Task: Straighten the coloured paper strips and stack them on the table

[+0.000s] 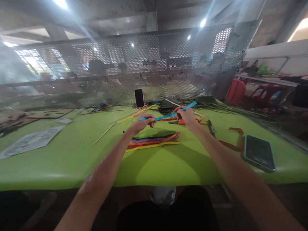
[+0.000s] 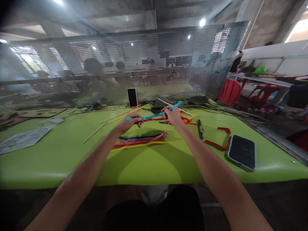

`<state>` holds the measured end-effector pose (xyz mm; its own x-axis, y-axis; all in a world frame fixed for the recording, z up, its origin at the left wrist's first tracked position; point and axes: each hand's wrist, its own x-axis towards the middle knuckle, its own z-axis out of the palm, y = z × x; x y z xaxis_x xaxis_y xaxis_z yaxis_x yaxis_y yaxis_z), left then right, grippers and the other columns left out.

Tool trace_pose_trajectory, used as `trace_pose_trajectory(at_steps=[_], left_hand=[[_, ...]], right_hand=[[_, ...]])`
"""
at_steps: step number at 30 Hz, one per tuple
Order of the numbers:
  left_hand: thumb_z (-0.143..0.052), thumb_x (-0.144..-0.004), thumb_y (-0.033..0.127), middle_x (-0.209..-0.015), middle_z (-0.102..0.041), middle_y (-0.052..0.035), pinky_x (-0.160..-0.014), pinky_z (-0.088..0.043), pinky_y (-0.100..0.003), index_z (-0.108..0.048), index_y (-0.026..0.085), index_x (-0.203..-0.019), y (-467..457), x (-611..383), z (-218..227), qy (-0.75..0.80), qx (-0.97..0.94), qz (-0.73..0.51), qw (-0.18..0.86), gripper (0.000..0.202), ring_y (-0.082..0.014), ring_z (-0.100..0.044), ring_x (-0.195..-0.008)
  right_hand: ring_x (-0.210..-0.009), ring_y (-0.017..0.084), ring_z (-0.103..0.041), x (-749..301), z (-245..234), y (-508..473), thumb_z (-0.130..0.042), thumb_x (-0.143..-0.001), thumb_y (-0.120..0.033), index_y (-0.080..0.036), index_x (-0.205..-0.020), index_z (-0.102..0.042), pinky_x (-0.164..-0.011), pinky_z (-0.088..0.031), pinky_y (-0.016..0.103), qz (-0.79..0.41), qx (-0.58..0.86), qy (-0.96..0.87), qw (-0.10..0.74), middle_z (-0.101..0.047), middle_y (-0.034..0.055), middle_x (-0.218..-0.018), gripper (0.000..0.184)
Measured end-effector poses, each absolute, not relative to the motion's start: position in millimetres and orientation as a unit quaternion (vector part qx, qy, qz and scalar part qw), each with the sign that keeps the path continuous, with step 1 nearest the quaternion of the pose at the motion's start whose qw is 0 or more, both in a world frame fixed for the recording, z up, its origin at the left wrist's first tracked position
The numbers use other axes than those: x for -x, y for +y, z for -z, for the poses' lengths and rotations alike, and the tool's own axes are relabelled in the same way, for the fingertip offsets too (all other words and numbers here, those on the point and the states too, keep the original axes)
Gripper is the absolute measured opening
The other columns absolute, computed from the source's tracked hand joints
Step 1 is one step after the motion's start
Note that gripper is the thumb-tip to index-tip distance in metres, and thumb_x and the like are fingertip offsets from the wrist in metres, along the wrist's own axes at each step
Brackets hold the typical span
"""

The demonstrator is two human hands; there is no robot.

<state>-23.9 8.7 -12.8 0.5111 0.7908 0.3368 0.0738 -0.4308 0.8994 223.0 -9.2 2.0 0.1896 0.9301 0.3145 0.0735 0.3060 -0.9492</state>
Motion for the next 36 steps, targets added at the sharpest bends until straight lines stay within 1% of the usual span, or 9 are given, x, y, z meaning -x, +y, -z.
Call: trace_pose_trajectory(at_steps=[4,8,14,17,23,28,31,34,36], left_hand=[[-0.064,-0.075,0.032,-0.053,-0.06,-0.0009,-0.055,-0.048,-0.025,-0.064,0.016,-0.063,13,26,16,0.312,-0.741,-0.426,0.415,0.02,-0.0116,-0.056,-0.051],[-0.062,-0.072,0.028,-0.05,-0.06,-0.0006,-0.052,-0.044,-0.023,-0.064,0.016,-0.06,18,30,18,0.336,-0.744,-0.442,0.372,0.018,-0.0111,-0.055,-0.049],[-0.061,-0.071,0.026,-0.048,-0.058,-0.0004,-0.048,-0.035,-0.021,-0.063,0.016,-0.056,20,31,18,0.348,-0.76,-0.452,0.312,0.018,-0.0101,-0.049,-0.047],[-0.063,-0.071,0.025,-0.048,-0.056,0.0006,-0.047,-0.03,-0.021,-0.062,0.016,-0.055,19,29,17,0.352,-0.768,-0.453,0.286,0.018,-0.0094,-0.045,-0.047],[-0.066,-0.076,0.026,-0.051,-0.055,0.0008,-0.052,-0.033,-0.024,-0.061,0.016,-0.058,15,24,18,0.339,-0.781,-0.452,0.266,0.021,-0.0104,-0.046,-0.05],[-0.064,-0.078,0.023,-0.055,-0.056,0.001,-0.056,-0.035,-0.024,-0.06,0.018,-0.06,6,16,21,0.317,-0.788,-0.456,0.266,0.019,-0.0114,-0.047,-0.055],[-0.064,-0.079,0.024,-0.053,-0.054,0.0018,-0.054,-0.035,-0.024,-0.058,0.018,-0.061,2,9,22,0.311,-0.783,-0.458,0.283,0.02,-0.0113,-0.047,-0.053],[-0.063,-0.08,0.027,-0.051,-0.053,0.0024,-0.05,-0.034,-0.024,-0.056,0.018,-0.062,1,3,23,0.315,-0.769,-0.464,0.308,0.021,-0.0107,-0.047,-0.05],[-0.062,-0.082,0.027,-0.05,-0.053,0.0027,-0.048,-0.034,-0.023,-0.056,0.018,-0.063,3,2,23,0.324,-0.752,-0.474,0.325,0.021,-0.0101,-0.048,-0.048]], right_hand=[[-0.044,0.009,-0.048,-221,-6,-12,-0.061,-0.066,-0.018,-0.018,-0.065,-0.059,-0.044,-0.038,0.021,-0.373,0.447,-0.527,0.619,-0.053,-0.0035,-0.049,0.002],[-0.046,0.011,-0.05,-220,-13,-22,-0.063,-0.067,-0.025,-0.02,-0.071,-0.058,-0.049,-0.044,0.025,-0.427,0.402,-0.53,0.612,-0.052,-0.0038,-0.053,0.009],[-0.059,0.013,-0.057,-221,-19,-40,-0.073,-0.067,-0.025,-0.021,-0.082,-0.062,-0.059,-0.046,0.026,-0.575,0.264,-0.555,0.54,-0.058,-0.0026,-0.064,0.019],[-0.061,0.013,-0.059,-216,-18,-47,-0.075,-0.071,-0.027,-0.02,-0.083,-0.065,-0.062,-0.047,0.026,-0.585,0.248,-0.585,0.505,-0.062,-0.0017,-0.066,0.017],[-0.066,0.014,-0.061,-199,-15,-58,-0.08,-0.069,-0.027,-0.018,-0.079,-0.07,-0.063,-0.049,0.027,-0.599,0.203,-0.647,0.426,-0.066,0.0006,-0.075,0.017],[-0.06,0.014,-0.055,-194,-12,-62,-0.08,-0.07,-0.033,-0.02,-0.073,-0.07,-0.055,-0.045,0.026,-0.589,0.233,-0.68,0.369,-0.064,0.0013,-0.067,0.017],[-0.056,0.013,-0.054,-194,-13,-65,-0.079,-0.072,-0.031,-0.018,-0.064,-0.066,-0.052,-0.043,0.026,-0.588,0.232,-0.694,0.346,-0.066,0.003,-0.065,0.02],[-0.056,0.013,-0.055,-195,-15,-67,-0.078,-0.072,-0.029,-0.017,-0.069,-0.067,-0.052,-0.044,0.026,-0.597,0.219,-0.69,0.346,-0.065,0.0027,-0.065,0.017],[-0.058,0.013,-0.057,-197,-16,-65,-0.078,-0.07,-0.029,-0.017,-0.078,-0.069,-0.055,-0.045,0.026,-0.602,0.207,-0.667,0.386,-0.064,0.0013,-0.067,0.017]])
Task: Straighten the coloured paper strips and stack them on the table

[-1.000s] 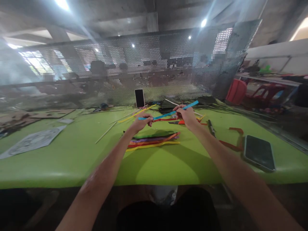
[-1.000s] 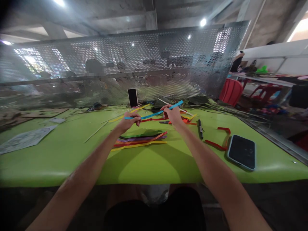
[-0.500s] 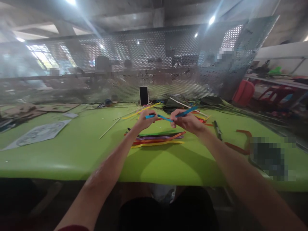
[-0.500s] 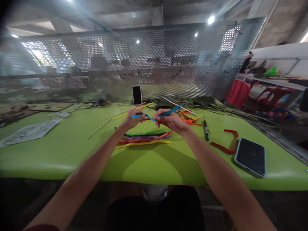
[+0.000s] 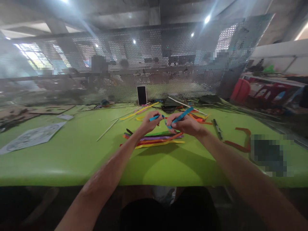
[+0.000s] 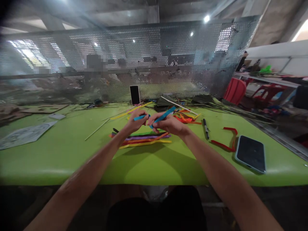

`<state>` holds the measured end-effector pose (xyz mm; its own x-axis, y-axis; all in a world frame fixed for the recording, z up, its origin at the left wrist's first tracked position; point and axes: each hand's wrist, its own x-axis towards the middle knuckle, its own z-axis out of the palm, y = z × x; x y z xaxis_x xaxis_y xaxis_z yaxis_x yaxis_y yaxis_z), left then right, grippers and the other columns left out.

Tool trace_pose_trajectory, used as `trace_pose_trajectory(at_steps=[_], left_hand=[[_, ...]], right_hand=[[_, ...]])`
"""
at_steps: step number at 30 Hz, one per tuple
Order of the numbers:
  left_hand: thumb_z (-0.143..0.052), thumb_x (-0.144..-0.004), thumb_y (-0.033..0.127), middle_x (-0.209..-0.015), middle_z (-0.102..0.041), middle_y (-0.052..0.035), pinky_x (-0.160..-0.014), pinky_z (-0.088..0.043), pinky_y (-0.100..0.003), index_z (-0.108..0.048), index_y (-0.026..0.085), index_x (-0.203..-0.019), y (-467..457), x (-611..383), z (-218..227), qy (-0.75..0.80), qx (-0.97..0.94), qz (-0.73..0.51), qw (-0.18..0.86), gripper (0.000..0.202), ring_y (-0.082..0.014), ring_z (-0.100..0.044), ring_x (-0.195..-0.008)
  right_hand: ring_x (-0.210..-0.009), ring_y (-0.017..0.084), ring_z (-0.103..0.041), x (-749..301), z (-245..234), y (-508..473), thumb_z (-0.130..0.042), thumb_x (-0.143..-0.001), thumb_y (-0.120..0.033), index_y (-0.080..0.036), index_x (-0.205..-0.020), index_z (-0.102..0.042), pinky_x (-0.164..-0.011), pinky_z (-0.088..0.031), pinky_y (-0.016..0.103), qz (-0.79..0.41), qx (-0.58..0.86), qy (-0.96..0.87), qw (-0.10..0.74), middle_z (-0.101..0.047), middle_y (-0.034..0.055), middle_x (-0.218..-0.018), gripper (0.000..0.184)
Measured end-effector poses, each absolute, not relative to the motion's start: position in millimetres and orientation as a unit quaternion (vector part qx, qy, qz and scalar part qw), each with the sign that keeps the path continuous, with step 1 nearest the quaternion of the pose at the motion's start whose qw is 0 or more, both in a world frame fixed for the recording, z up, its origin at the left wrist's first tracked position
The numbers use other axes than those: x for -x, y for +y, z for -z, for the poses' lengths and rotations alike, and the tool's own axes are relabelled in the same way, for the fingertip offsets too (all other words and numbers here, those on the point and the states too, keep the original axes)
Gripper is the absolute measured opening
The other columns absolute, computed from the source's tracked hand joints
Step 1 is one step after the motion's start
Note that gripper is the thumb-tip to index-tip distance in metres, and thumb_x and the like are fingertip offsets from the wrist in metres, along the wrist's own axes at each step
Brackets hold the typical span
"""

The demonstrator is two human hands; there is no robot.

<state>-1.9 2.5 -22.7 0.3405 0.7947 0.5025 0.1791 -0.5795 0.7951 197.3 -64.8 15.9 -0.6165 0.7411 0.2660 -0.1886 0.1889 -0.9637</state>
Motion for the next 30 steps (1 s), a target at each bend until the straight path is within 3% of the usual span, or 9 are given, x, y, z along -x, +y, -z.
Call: trace_pose_trajectory(at_steps=[5,12,20,27,30], left_hand=[[-0.063,-0.085,0.034,-0.05,-0.055,0.003,-0.045,-0.039,-0.021,-0.057,0.017,-0.068,11,6,21,0.347,-0.701,-0.506,0.364,0.024,-0.009,-0.052,-0.043],[-0.071,-0.083,0.046,-0.052,-0.059,0.0001,-0.046,-0.043,-0.022,-0.062,0.015,-0.068,16,11,19,0.374,-0.637,-0.541,0.402,0.035,-0.0102,-0.057,-0.044],[-0.078,-0.075,0.046,-0.067,-0.068,-0.0021,-0.051,-0.047,-0.022,-0.07,0.014,-0.086,13,12,15,0.353,-0.599,-0.557,0.453,0.035,-0.0096,-0.06,-0.051],[-0.081,-0.076,0.045,-0.088,-0.069,-0.0033,-0.055,-0.049,-0.021,-0.067,0.018,-0.108,-1,7,15,0.242,-0.598,-0.483,0.592,0.044,-0.0084,-0.062,-0.061],[-0.079,-0.078,0.051,-0.088,-0.067,-0.0022,-0.056,-0.05,-0.021,-0.064,0.018,-0.109,-7,3,16,0.194,-0.582,-0.456,0.644,0.048,-0.0093,-0.062,-0.064]], right_hand=[[-0.063,0.013,-0.056,-211,-15,-48,-0.07,-0.07,-0.025,-0.019,-0.088,-0.069,-0.063,-0.047,0.027,-0.591,0.231,-0.597,0.492,-0.059,-0.001,-0.066,0.019],[-0.059,0.013,-0.051,-224,-13,-30,-0.061,-0.073,-0.026,-0.02,-0.082,-0.065,-0.058,-0.045,0.027,-0.554,0.315,-0.519,0.57,-0.054,-0.0016,-0.062,0.012],[-0.059,0.01,-0.054,-220,-11,-31,-0.078,-0.064,-0.023,-0.019,-0.083,-0.068,-0.055,-0.044,0.024,-0.505,0.332,-0.546,0.58,-0.061,-0.0017,-0.068,0.022],[-0.061,0.01,-0.057,-211,-9,-36,-0.08,-0.069,-0.029,-0.021,-0.097,-0.069,-0.058,-0.048,0.024,-0.52,0.33,-0.553,0.562,-0.068,-0.0009,-0.075,0.03],[-0.064,0.01,-0.06,-206,-6,-39,-0.081,-0.072,-0.03,-0.023,-0.101,-0.069,-0.062,-0.051,0.024,-0.539,0.313,-0.558,0.548,-0.07,-0.0005,-0.08,0.033]])
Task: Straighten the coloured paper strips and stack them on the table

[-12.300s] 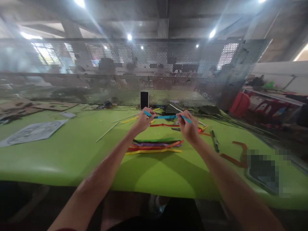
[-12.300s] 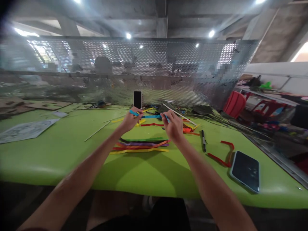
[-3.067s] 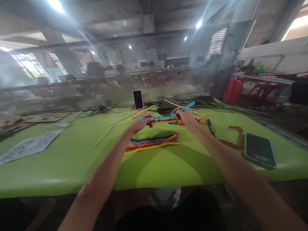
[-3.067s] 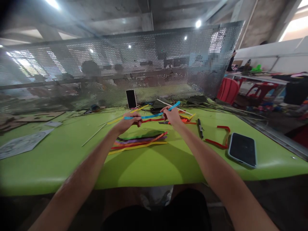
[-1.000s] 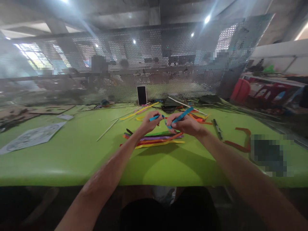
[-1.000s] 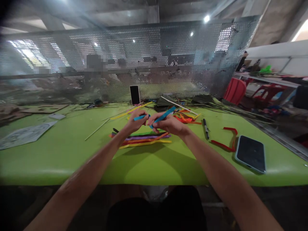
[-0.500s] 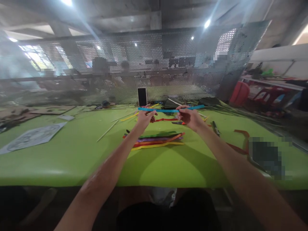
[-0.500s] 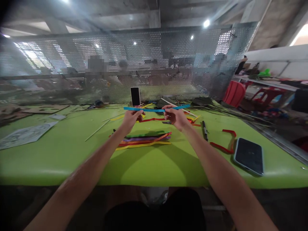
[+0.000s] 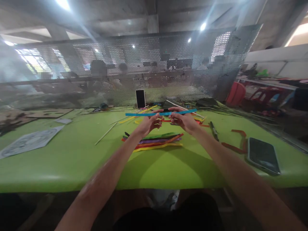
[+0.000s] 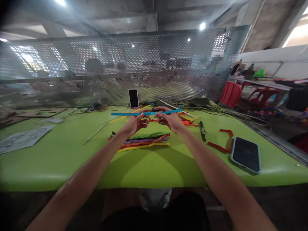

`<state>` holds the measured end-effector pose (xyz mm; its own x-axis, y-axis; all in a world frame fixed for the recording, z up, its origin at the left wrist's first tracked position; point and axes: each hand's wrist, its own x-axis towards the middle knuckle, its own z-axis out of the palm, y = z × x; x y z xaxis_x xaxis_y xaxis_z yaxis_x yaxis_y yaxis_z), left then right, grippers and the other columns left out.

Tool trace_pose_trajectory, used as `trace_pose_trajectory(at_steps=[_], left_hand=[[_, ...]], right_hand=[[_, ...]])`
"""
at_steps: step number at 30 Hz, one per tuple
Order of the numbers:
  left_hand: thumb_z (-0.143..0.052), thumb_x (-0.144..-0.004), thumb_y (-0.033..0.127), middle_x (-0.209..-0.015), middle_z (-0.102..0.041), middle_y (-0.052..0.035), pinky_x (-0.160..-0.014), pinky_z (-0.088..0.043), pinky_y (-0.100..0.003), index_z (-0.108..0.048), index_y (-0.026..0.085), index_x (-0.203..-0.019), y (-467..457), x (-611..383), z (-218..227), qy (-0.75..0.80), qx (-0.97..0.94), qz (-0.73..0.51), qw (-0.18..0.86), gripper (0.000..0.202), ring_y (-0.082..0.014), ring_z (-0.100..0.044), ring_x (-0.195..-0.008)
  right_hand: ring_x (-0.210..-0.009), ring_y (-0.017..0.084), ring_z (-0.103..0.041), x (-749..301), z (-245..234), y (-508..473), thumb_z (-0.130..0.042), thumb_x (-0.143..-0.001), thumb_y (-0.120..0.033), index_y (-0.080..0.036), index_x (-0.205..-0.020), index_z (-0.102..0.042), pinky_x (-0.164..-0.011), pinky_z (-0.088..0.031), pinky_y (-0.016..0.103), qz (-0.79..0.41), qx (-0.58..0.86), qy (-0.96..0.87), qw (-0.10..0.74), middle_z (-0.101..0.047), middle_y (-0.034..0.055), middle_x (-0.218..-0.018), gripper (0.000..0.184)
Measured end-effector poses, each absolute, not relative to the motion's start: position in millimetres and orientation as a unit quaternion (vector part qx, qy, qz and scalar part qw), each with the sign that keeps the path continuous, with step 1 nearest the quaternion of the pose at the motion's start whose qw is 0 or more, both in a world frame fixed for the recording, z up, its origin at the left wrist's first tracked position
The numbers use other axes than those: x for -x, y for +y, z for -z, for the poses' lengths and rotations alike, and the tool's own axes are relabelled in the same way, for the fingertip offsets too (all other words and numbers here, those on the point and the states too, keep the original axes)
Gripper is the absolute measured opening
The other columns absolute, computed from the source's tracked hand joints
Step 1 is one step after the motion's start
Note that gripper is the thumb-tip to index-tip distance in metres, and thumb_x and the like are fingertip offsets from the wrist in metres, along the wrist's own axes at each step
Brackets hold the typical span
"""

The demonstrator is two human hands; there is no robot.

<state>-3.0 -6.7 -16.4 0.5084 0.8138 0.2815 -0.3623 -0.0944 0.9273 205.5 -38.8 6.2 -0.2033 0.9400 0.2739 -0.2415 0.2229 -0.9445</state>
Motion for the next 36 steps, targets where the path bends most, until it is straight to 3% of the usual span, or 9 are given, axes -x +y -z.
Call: trace_pose_trajectory(at_steps=[5,13,23,36], left_hand=[[-0.078,-0.077,0.056,-0.068,-0.057,0.0026,-0.051,-0.045,-0.022,-0.059,0.015,-0.089,-13,-5,19,0.19,-0.623,-0.436,0.621,0.048,-0.01,-0.06,-0.056],[-0.069,-0.085,0.054,-0.056,-0.059,0.0007,-0.048,-0.047,-0.023,-0.059,0.016,-0.074,-2,-11,28,0.269,-0.688,-0.463,0.49,0.041,-0.0107,-0.057,-0.048],[-0.069,-0.086,0.035,-0.057,-0.062,-0.0002,-0.047,-0.046,-0.022,-0.065,0.015,-0.075,-4,-10,26,0.284,-0.7,-0.464,0.463,0.024,-0.0104,-0.058,-0.048],[-0.068,-0.084,0.04,-0.056,-0.06,0.0003,-0.048,-0.042,-0.021,-0.064,0.016,-0.071,-14,-16,31,0.32,-0.715,-0.472,0.404,0.028,-0.0099,-0.054,-0.049]], right_hand=[[-0.063,0.011,-0.06,-194,2,-38,-0.082,-0.071,-0.031,-0.02,-0.096,-0.07,-0.061,-0.05,0.027,-0.532,0.299,-0.585,0.535,-0.069,0.0001,-0.077,0.029],[-0.054,0.012,-0.057,-194,10,-27,-0.081,-0.07,-0.037,-0.018,-0.08,-0.069,-0.053,-0.046,0.027,-0.417,0.357,-0.642,0.535,-0.066,0.0001,-0.064,0.024],[-0.049,0.012,-0.056,-195,11,-28,-0.079,-0.072,-0.041,-0.018,-0.077,-0.066,-0.047,-0.044,0.026,-0.344,0.38,-0.685,0.519,-0.064,0.0005,-0.059,0.027],[-0.053,0.013,-0.053,-191,25,-27,-0.062,-0.074,-0.026,-0.018,-0.073,-0.063,-0.051,-0.04,0.025,-0.217,0.402,-0.699,0.55,-0.06,-0.0013,-0.058,0.008]])
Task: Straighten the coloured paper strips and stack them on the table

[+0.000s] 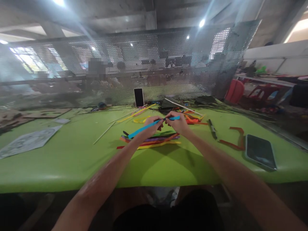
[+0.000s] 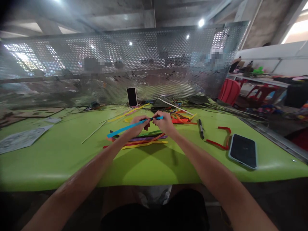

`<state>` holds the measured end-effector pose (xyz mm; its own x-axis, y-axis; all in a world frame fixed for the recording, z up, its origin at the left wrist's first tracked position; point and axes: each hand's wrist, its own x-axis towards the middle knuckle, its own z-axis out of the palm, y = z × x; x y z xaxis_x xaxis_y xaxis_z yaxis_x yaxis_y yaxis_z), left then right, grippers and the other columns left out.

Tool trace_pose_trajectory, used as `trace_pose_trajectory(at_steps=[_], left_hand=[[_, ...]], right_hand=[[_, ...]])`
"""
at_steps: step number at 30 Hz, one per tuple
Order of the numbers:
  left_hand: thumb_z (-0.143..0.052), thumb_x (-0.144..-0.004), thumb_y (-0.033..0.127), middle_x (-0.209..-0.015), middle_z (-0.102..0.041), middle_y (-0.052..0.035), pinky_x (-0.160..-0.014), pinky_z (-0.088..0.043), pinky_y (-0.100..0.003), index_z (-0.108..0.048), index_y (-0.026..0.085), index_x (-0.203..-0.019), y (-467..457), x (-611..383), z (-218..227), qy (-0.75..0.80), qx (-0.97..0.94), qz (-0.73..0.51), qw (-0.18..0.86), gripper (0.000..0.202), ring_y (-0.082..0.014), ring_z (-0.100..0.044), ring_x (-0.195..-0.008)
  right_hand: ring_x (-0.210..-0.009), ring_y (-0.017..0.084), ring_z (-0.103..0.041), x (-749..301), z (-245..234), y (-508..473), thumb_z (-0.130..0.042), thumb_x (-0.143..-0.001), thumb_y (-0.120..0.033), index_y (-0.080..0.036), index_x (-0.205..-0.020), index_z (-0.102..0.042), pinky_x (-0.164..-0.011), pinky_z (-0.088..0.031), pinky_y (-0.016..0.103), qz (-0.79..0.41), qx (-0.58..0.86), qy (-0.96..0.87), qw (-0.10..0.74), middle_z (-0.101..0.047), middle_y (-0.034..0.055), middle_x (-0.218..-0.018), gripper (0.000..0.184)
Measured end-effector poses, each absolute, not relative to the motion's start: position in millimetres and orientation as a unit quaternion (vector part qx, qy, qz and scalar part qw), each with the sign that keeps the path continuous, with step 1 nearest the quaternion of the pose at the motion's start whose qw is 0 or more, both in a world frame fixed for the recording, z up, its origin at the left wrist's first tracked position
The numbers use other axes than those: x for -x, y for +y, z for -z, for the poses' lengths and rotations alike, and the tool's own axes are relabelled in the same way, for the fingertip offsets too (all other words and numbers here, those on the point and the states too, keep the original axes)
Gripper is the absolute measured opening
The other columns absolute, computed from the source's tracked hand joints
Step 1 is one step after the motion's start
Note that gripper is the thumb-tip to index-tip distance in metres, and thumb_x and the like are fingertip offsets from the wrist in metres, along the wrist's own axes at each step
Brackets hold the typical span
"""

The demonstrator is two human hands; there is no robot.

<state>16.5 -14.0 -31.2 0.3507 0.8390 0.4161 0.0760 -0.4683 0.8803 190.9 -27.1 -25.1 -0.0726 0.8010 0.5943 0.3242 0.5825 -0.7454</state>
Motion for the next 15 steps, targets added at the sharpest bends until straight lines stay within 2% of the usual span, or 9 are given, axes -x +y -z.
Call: trace_pose_trajectory(at_steps=[10,15], left_hand=[[-0.062,-0.087,0.039,-0.058,-0.06,-0.0008,-0.05,-0.043,-0.023,-0.062,0.016,-0.069,-16,-24,34,0.29,-0.702,-0.488,0.43,0.029,-0.0101,-0.054,-0.05],[-0.067,-0.084,0.044,-0.06,-0.06,0.0,-0.049,-0.043,-0.023,-0.062,0.016,-0.072,-22,-23,24,0.28,-0.682,-0.51,0.443,0.03,-0.01,-0.056,-0.049]], right_hand=[[-0.057,0.013,-0.045,-182,19,-44,-0.056,-0.08,-0.022,-0.019,-0.073,-0.059,-0.058,-0.033,0.025,-0.059,0.428,-0.718,0.545,-0.053,-0.0021,-0.06,0.008],[-0.064,0.015,-0.052,-186,15,-43,-0.052,-0.088,-0.027,-0.02,-0.084,-0.061,-0.062,-0.038,0.026,-0.083,0.408,-0.733,0.538,-0.058,0.0005,-0.069,0.011]])
